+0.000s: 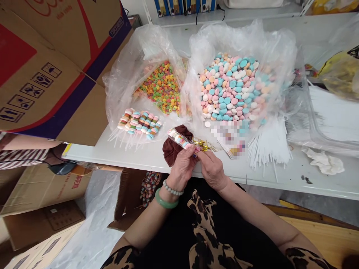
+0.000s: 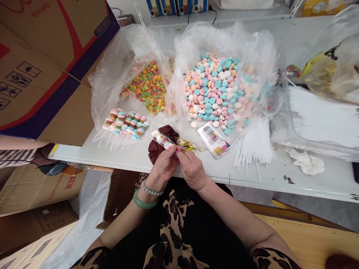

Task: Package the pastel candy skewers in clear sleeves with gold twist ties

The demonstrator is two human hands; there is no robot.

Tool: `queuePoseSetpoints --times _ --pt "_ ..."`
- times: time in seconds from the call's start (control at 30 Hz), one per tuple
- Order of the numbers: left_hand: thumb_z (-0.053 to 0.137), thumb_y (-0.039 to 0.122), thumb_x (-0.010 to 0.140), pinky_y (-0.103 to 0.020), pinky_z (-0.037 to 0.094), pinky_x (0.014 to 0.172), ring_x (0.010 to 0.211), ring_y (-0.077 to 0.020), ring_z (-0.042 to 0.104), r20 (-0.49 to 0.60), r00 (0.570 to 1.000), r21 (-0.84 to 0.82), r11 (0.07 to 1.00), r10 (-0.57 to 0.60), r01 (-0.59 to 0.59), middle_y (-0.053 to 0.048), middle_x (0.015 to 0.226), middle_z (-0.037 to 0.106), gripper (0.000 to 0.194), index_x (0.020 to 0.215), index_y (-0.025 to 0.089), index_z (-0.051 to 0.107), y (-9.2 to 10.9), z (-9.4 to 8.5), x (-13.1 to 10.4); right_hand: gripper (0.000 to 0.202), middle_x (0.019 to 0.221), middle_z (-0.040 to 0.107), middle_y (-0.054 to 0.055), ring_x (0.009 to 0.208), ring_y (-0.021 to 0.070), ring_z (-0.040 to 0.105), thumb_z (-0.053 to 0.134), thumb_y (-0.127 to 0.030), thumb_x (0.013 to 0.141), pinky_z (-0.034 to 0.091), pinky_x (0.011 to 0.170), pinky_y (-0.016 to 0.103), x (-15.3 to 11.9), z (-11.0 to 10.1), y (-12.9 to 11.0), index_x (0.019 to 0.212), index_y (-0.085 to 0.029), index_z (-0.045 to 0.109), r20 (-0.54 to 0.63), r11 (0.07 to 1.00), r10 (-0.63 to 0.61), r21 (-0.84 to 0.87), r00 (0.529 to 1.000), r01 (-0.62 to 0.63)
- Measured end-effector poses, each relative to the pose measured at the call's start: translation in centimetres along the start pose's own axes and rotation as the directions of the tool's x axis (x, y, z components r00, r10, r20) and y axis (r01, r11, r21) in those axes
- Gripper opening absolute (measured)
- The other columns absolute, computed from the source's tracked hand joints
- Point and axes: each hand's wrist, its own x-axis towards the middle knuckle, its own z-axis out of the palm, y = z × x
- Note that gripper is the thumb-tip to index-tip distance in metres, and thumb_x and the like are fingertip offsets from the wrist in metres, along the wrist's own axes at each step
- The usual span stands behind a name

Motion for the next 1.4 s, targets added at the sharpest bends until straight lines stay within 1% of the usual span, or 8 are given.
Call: queuePoseSetpoints --times 0.17,0.3,0.63,0.97,1.07,1.13,1.27,1.4 --pt "0.081 0.026 0.068 -0.024 0.049 0.072 0.073 -0.0112 0.059 -0.014 1.0 -0.054 0.998 0.017 -0.018 -0.001 0.077 0.065 0.022 0.077 0.014 0.066 -1.0 0.3 -0.3 0.026 0.092 0.07 0.008 0.083 0.0209 0.068 0.048 -0.024 0.092 0.057 0.077 0.035 0.6 -0.3 -0.7 0.116 -0.021 0.058 -0.009 0.942 0.306 0.146 0.952 -0.301" --pt "0.076 0.035 0.073 -0.028 0.049 0.068 0.076 -0.0149 0.06 0.11 0.991 -0.018 0.997 -0.073 0.076 -0.004 0.091 0.066 0.031 0.097 0.017 0.068 0.1 -0.4 0.2 0.029 0.066 0.059 -0.004 0.059 0.0148 0.059 0.06 -0.032 0.083 0.054 0.057 0.028 2.3 -1.5 -1.0 0.11 -0.023 0.059 0.373 0.612 0.534 0.449 0.759 -0.651" --pt "0.077 0.046 0.071 -0.031 0.047 0.058 0.046 -0.0149 0.053 0.274 0.945 0.188 0.974 -0.179 0.13 0.003 0.049 0.053 0.052 0.113 0.016 0.067 1.1 -0.8 -0.6 0.036 0.051 0.051 -0.006 0.04 0.006 0.04 0.07 -0.049 0.072 0.027 0.037 0.017 3.8 -0.8 -1.4 0.086 -0.017 0.063 0.734 -0.06 0.482 0.572 0.479 -0.818" --pt "0.083 0.037 0.067 -0.039 0.038 0.105 0.123 -0.0293 0.055 0.303 0.952 0.285 0.958 -0.05 -0.04 -0.012 0.125 0.066 0.024 0.077 0.017 0.073 1.9 -0.6 -1.3 0.03 0.04 0.037 -0.01 0.034 0.0053 0.022 0.071 -0.042 0.071 0.018 0.037 0.018 3.2 -1.0 -1.6 0.07 -0.021 0.05 0.885 -0.373 0.197 0.466 0.422 -0.802" --pt "0.081 0.037 0.069 -0.039 0.043 0.101 0.123 -0.0312 0.055 0.387 0.921 0.209 0.977 -0.05 -0.034 -0.011 0.131 0.062 0.026 0.061 0.016 0.067 2.0 0.0 -1.7 0.049 0.039 0.029 -0.008 0.033 0.0075 0.021 0.052 -0.061 0.083 0.021 0.035 0.022 3.0 -0.9 -2.1 0.056 -0.022 0.038 0.907 -0.249 0.092 0.421 0.411 -0.872" --pt "0.081 0.038 0.068 -0.038 0.047 0.096 0.119 -0.0313 0.058 0.334 0.94 0.173 0.985 -0.066 0.008 -0.011 0.125 0.065 0.028 0.059 0.016 0.066 2.1 0.1 -1.5 0.05 0.043 0.037 -0.005 0.036 0.0101 0.03 0.042 -0.063 0.088 0.028 0.038 0.024 3.0 -1.2 -2.5 0.059 -0.022 0.043 0.847 0.025 0.241 0.483 0.475 -0.875" --pt "0.08 0.036 0.067 -0.032 0.049 0.091 0.11 -0.0264 0.061 0.137 0.99 0.076 0.997 -0.02 0.01 -0.011 0.112 0.068 0.026 0.062 0.014 0.067 2.2 0.0 -0.6 0.026 0.092 0.068 0.008 0.08 0.0196 0.061 0.049 -0.041 0.093 0.048 0.07 0.033 2.8 -1.7 -2.8 0.097 -0.019 0.063 0.214 0.884 0.361 0.232 0.908 -0.406" --pt "0.071 0.028 0.075 -0.026 0.047 0.09 0.102 -0.0195 0.061 0.053 0.997 -0.045 0.998 -0.049 0.051 -0.009 0.099 0.069 0.017 0.077 0.012 0.072 2.0 0.6 -0.4 0.023 0.099 0.069 0.012 0.094 0.0234 0.059 0.05 -0.02 0.093 0.042 0.083 0.038 3.1 -1.4 -1.9 0.112 -0.018 0.063 0.064 0.921 -0.109 -0.369 0.992 0.125"
